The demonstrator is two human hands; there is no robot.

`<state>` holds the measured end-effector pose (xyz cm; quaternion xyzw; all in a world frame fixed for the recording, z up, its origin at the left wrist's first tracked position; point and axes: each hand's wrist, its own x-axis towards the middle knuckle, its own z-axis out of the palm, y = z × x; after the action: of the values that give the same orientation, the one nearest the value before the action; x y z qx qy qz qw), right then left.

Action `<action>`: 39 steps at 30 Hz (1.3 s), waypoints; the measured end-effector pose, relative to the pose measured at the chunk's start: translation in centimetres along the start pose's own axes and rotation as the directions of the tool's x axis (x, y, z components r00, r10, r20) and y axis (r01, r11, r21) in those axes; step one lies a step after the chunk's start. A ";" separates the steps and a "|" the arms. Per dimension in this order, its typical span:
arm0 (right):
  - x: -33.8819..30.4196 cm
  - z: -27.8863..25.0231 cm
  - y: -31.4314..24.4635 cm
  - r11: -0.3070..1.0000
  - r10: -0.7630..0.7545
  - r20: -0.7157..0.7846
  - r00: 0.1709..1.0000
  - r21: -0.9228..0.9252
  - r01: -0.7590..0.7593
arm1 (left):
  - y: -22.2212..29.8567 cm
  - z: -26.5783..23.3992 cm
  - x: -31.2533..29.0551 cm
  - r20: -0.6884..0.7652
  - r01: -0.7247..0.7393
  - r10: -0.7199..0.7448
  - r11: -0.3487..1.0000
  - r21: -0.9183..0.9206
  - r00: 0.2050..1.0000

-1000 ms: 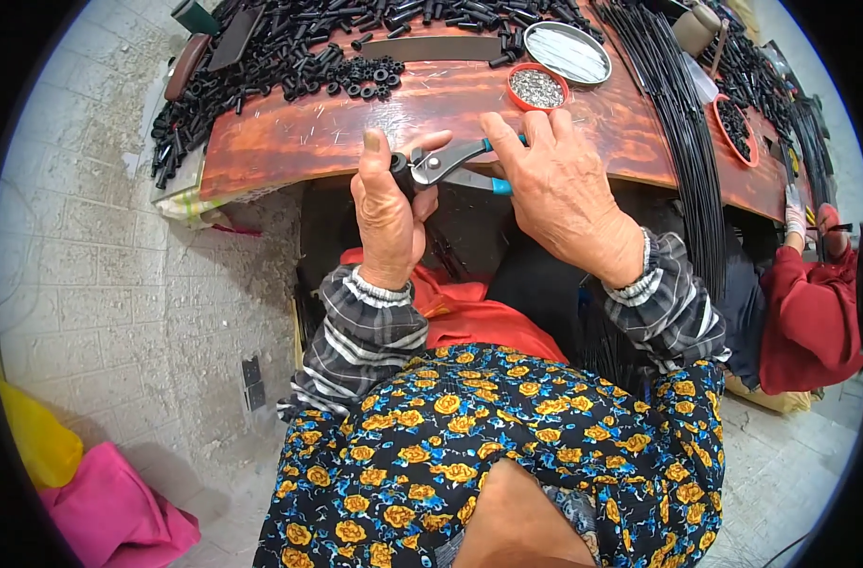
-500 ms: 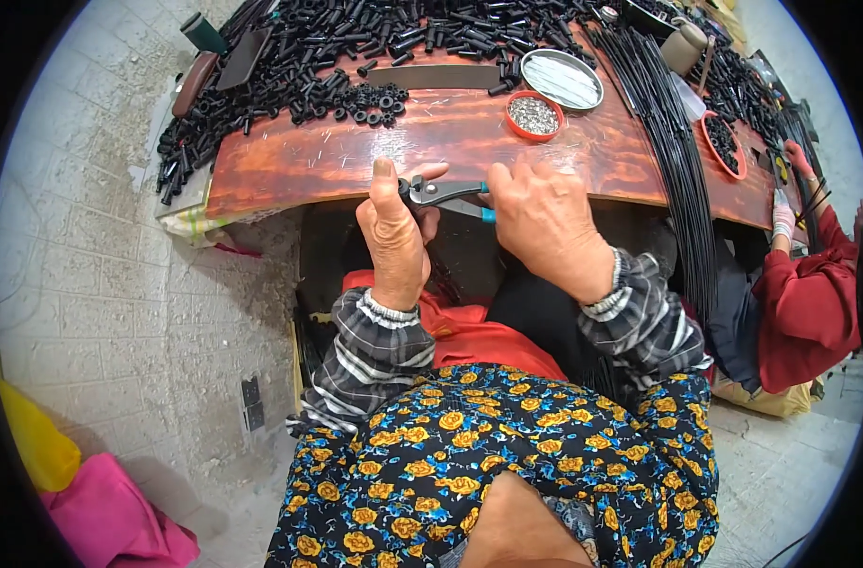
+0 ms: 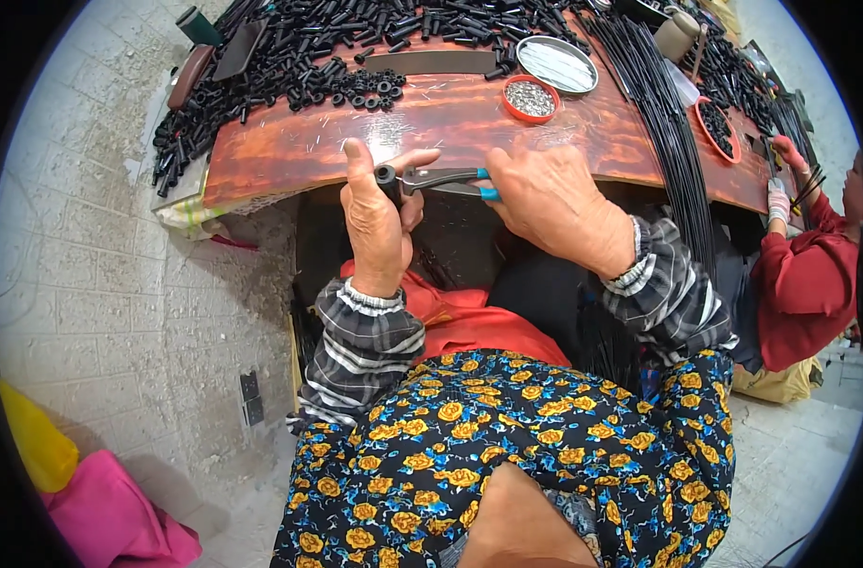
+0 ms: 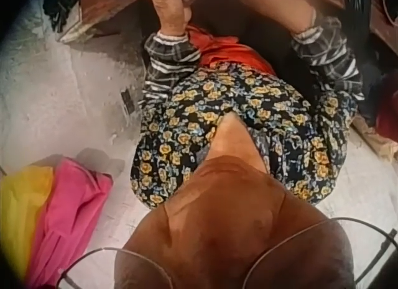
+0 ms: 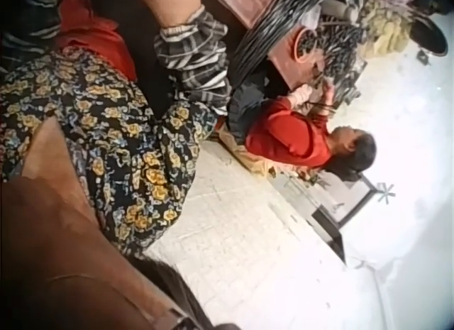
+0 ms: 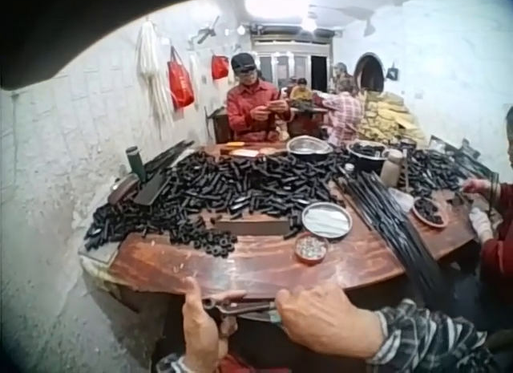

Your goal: Assembling plastic hair combs by grouping teeth and securing them using pliers.

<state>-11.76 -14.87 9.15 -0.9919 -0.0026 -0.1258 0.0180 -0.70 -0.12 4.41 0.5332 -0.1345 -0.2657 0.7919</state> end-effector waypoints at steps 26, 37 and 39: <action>5.9 12.1 4.4 0.953 0.291 -0.332 0.897 0.024 -0.301 | 16.6 -11.7 -3.1 0.225 -0.644 0.663 0.748 -0.160 0.714; -2.4 -3.2 23.1 -0.424 0.745 -0.270 0.610 0.515 0.745 | 12.0 -17.8 -2.0 -0.213 -0.218 0.467 0.707 0.672 0.858; -3.1 -3.9 16.8 -0.207 0.871 -0.109 0.479 0.802 0.560 | 7.1 -23.5 0.6 -0.270 -0.077 0.340 0.737 0.671 0.901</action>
<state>-15.55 -31.81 11.58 -0.3378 0.0991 -0.5171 0.7802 13.46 19.77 1.57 0.7942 -0.1238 -0.0039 0.5948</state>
